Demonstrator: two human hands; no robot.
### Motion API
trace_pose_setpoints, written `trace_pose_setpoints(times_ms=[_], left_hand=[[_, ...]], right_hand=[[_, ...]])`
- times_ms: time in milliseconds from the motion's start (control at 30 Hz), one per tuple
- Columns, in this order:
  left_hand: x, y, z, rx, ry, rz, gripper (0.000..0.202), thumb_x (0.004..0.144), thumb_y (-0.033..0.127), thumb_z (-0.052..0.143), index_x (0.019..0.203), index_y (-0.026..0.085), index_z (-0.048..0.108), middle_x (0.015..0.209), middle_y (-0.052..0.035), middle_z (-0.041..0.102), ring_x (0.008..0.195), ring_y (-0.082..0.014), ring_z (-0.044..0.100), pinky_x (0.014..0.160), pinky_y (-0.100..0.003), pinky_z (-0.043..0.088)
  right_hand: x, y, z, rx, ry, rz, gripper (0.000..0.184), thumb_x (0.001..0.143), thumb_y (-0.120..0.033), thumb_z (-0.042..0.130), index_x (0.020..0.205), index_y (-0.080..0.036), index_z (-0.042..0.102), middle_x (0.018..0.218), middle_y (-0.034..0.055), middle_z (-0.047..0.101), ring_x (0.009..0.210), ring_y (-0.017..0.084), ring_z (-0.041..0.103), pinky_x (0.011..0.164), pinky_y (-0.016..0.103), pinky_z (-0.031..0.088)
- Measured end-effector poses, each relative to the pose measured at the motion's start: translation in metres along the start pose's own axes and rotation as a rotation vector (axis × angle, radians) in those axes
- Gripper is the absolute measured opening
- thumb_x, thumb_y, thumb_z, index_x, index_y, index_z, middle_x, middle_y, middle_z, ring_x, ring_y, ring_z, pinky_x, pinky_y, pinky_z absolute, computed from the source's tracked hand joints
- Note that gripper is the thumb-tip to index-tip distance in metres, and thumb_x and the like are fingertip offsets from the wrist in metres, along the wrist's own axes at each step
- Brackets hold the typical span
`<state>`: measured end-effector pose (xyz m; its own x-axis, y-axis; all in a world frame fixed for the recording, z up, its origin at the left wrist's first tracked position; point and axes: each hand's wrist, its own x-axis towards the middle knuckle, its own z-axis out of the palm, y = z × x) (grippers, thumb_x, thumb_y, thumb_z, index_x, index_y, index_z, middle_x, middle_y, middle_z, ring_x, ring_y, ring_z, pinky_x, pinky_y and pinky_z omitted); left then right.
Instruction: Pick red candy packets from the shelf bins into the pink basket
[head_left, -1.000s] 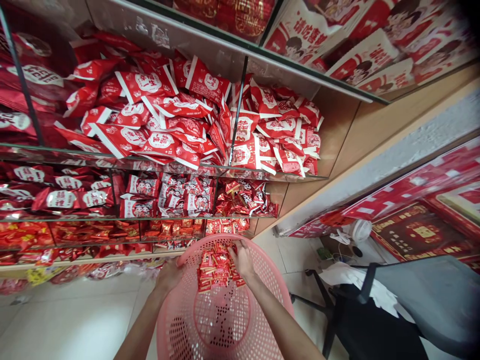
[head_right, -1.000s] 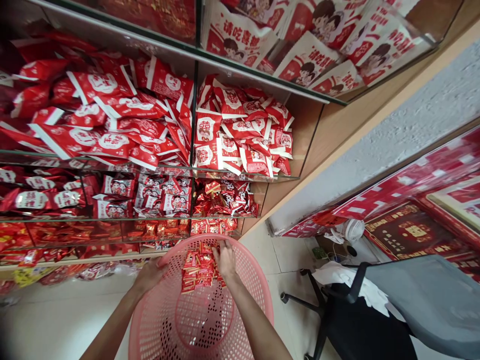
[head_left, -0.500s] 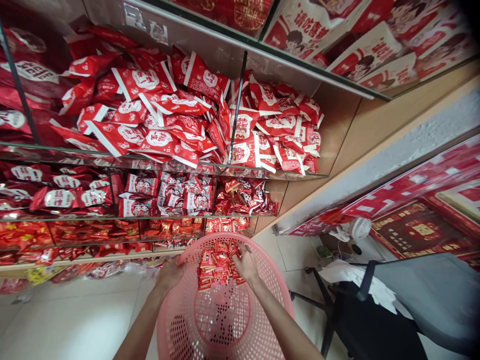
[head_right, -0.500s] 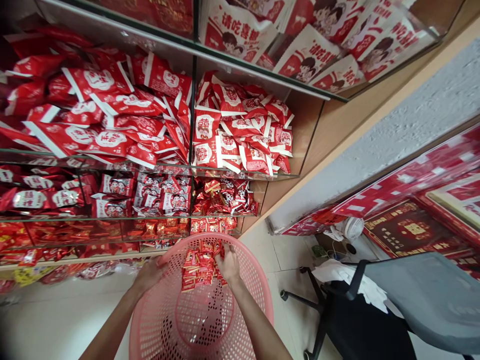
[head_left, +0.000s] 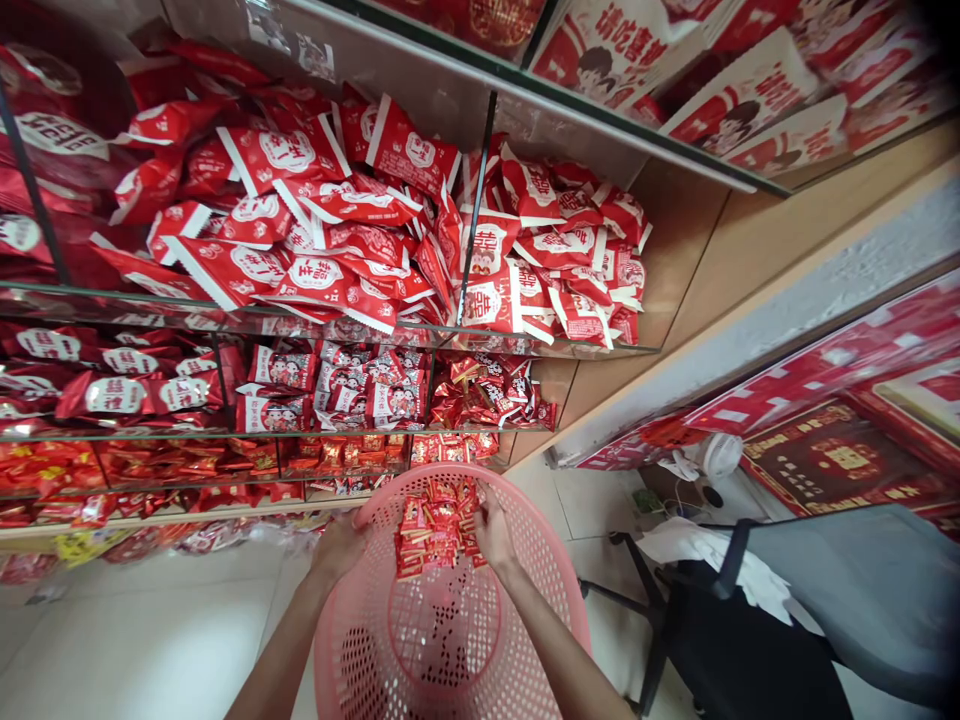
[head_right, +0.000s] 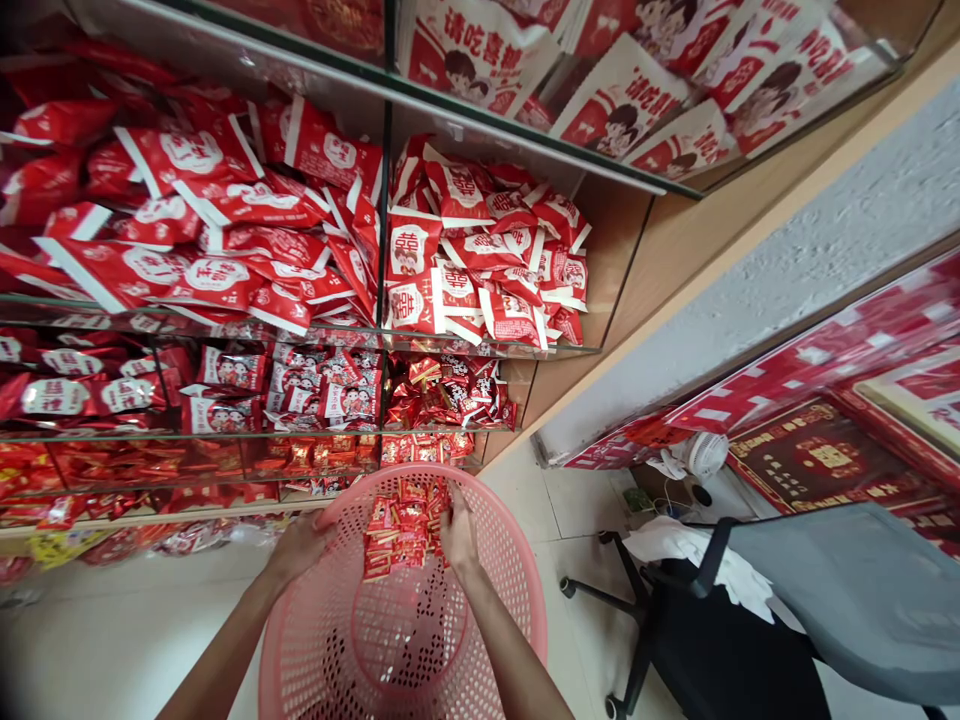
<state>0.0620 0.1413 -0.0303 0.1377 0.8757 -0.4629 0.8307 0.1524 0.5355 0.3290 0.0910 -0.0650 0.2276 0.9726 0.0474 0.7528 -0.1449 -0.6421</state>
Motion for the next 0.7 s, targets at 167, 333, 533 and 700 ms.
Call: trace_pose_setpoints(times_ms=[167,333,533,700], left_hand=[[-0.002,0.004,-0.003,-0.041,-0.015,0.001,0.027,0.080,0.031,0.047,0.090,0.019,0.068,0.094,-0.0062,0.072,0.088,-0.0223,0.066,0.069,-0.026,0.045],[0.001,0.001,-0.001,-0.002,-0.006,0.000,0.029,0.080,0.030,0.045,0.095,0.018,0.067,0.094,-0.0062,0.072,0.091,-0.0222,0.065,0.071,-0.026,0.045],[0.000,0.001,0.000,-0.028,0.003,0.011,0.028,0.079,0.027,0.043,0.093,0.020,0.066,0.095,-0.0049,0.072,0.091,-0.0213,0.065,0.070,-0.025,0.045],[-0.001,0.002,0.000,-0.023,-0.004,-0.001,0.026,0.078,0.028,0.045,0.091,0.020,0.067,0.095,-0.0056,0.072,0.091,-0.0217,0.064,0.071,-0.026,0.045]], right_hand=[[-0.002,-0.013,-0.013,-0.315,-0.178,0.009,0.062,0.079,-0.008,0.036,0.139,-0.022,0.034,0.103,0.0111,0.059,0.075,0.017,0.061,0.072,0.028,0.046],[-0.001,-0.022,-0.019,-0.470,-0.244,0.027,0.054,0.084,-0.011,0.036,0.137,-0.023,0.039,0.105,0.0122,0.059,0.078,0.019,0.062,0.075,0.029,0.045],[-0.001,-0.022,-0.019,-0.411,-0.218,0.052,0.048,0.085,-0.015,0.038,0.132,-0.021,0.044,0.110,0.0117,0.058,0.085,0.019,0.061,0.076,0.028,0.044],[-0.001,-0.027,-0.020,-0.393,-0.062,0.037,0.045,0.084,-0.018,0.036,0.128,-0.015,0.048,0.112,0.0134,0.055,0.096,0.023,0.054,0.085,0.035,0.040]])
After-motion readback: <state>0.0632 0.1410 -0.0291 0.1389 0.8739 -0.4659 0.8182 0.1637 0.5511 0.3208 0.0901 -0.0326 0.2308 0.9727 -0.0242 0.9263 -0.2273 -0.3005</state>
